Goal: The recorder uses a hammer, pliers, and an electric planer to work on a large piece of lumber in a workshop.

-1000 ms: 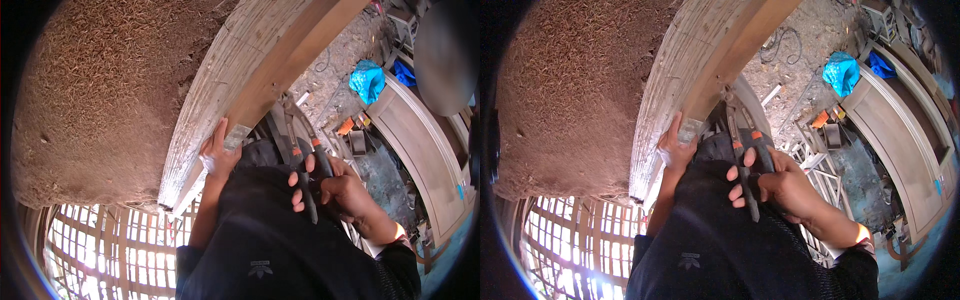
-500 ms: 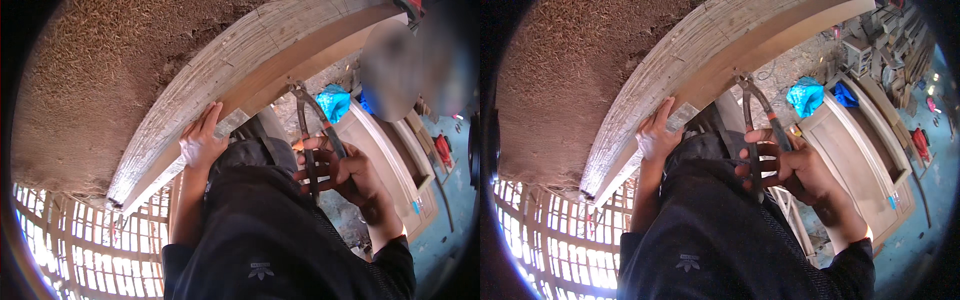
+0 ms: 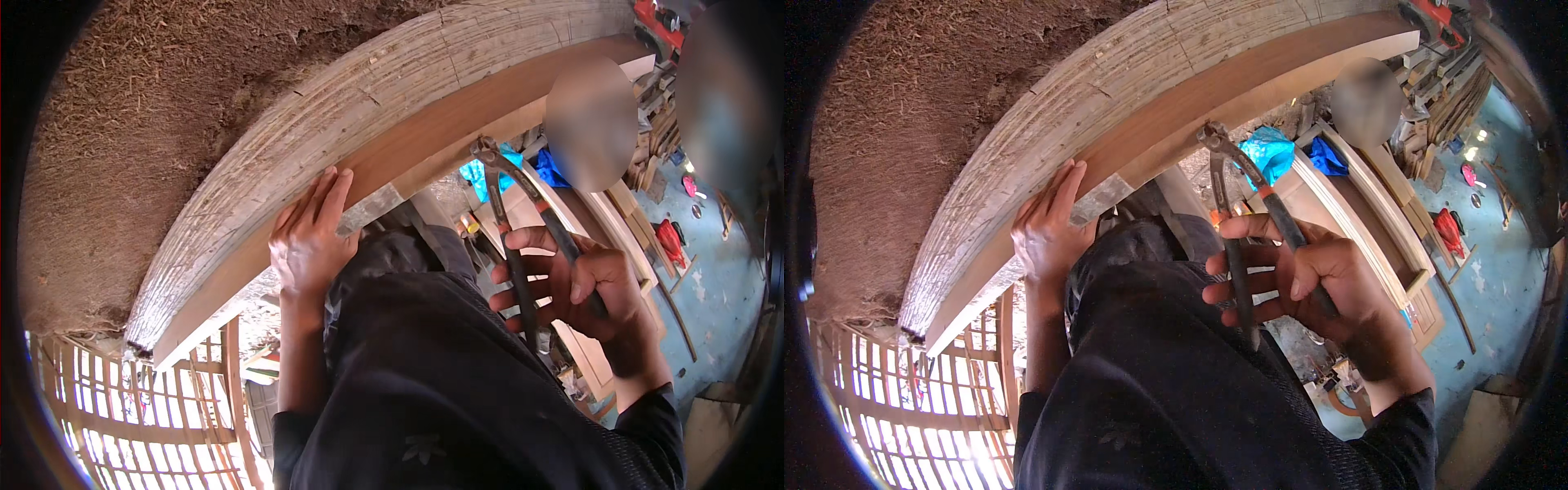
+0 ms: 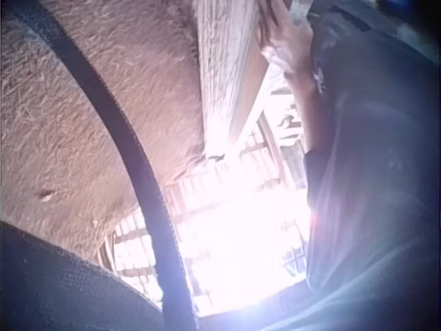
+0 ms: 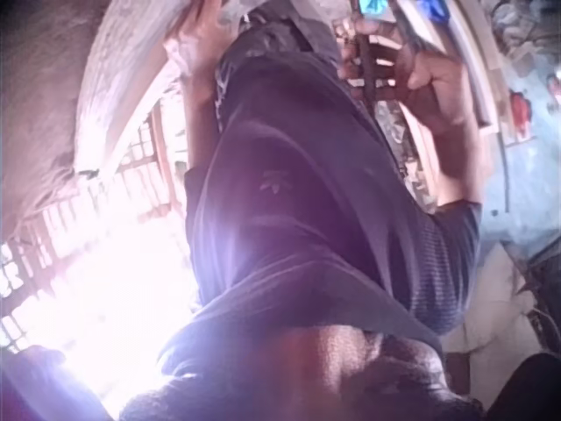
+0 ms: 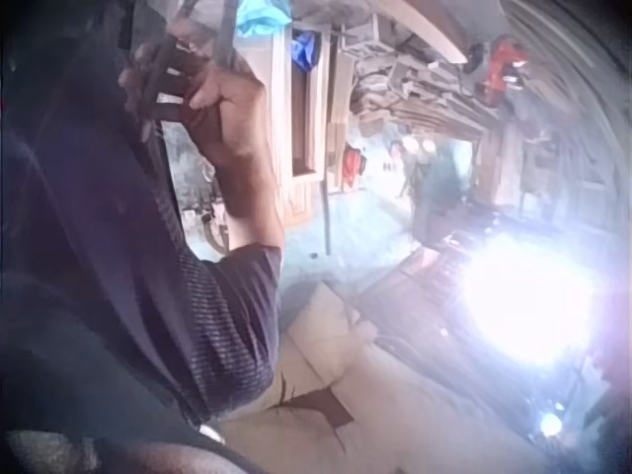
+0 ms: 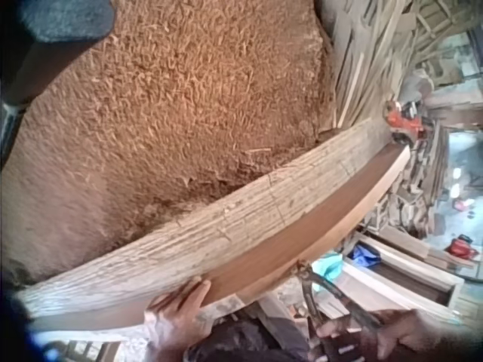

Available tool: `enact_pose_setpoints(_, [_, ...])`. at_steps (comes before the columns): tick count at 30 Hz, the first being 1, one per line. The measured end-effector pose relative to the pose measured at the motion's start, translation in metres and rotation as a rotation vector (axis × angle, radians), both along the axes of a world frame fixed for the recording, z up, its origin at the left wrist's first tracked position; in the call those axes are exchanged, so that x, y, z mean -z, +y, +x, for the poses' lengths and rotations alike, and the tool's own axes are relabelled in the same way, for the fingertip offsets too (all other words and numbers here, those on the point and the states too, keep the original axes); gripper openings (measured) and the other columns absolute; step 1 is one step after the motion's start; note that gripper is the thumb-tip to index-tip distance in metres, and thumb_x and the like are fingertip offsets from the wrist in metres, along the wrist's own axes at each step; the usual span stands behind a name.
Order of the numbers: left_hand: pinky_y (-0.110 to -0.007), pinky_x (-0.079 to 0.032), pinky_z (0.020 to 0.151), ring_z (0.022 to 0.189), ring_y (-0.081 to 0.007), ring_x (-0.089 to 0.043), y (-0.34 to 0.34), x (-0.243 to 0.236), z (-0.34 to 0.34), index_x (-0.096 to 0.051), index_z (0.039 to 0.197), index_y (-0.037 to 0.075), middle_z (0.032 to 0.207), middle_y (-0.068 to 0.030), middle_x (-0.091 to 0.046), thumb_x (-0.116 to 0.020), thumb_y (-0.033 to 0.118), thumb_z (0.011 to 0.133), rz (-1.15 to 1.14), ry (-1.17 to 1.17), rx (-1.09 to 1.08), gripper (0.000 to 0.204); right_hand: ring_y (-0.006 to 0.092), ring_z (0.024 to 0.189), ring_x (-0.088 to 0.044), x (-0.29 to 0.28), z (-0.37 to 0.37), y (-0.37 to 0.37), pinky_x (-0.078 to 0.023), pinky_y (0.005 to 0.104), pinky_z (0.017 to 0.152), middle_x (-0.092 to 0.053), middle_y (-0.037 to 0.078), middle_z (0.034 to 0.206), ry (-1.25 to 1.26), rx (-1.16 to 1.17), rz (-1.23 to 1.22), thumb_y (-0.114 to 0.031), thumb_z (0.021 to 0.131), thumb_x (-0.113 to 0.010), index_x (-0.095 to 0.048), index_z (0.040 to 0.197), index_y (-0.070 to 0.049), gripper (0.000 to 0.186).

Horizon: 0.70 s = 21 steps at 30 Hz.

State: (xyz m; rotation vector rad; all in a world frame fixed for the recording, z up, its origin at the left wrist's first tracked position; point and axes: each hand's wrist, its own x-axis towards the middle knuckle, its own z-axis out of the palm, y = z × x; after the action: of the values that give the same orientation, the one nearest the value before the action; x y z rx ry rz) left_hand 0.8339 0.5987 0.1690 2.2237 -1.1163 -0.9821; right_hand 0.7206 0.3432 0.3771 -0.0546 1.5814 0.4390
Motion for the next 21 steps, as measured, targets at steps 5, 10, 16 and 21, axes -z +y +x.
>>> enact_pose_setpoints(5, [-0.035,-0.054,0.096,0.12,-0.0232,-0.068,-0.001,0.001,0.001,-0.064,0.136,0.016,0.133,-0.0077,-0.069,-0.089,0.013,0.057,-0.007,0.012,-0.003,0.082,0.0474,0.115,-0.065,0.0,0.01,0.001,-0.056,0.0597,0.095,-0.061,0.027,0.123,0.055,-0.058,-0.011,-0.007,0.059,-0.05,-0.052,0.142,0.002,0.083])
enact_pose_setpoints(10, [-0.036,-0.055,0.095,0.118,-0.0239,-0.069,-0.002,0.003,0.0,-0.066,0.133,0.015,0.13,-0.0086,-0.071,-0.087,0.014,0.061,-0.031,-0.03,0.0,0.075,0.0477,0.117,-0.064,-0.003,0.008,-0.004,-0.055,0.0608,0.097,-0.059,0.027,0.127,0.041,-0.028,-0.01,-0.01,0.059,-0.05,-0.049,0.144,0.001,0.086])
enact_pose_setpoints(16, [-0.036,-0.055,0.096,0.118,-0.0241,-0.069,-0.007,-0.001,0.002,-0.068,0.131,0.014,0.129,-0.0086,-0.071,-0.086,0.013,0.061,-0.016,-0.011,-0.01,0.073,0.0475,0.118,-0.064,0.0,0.009,-0.008,-0.054,0.0615,0.098,-0.058,0.027,0.128,0.06,-0.022,0.028,-0.012,0.058,-0.05,-0.049,0.143,0.002,0.086])
enact_pose_setpoints(21, [-0.036,-0.055,0.096,0.116,-0.0238,-0.07,-0.005,0.002,0.001,-0.069,0.13,0.014,0.128,-0.0073,-0.072,-0.085,0.014,0.065,-0.007,-0.031,0.008,0.067,0.0473,0.118,-0.064,0.001,0.017,-0.013,-0.055,0.0617,0.097,-0.058,0.027,0.128,0.078,0.024,0.036,-0.011,0.058,-0.05,-0.05,0.14,0.002,0.083])
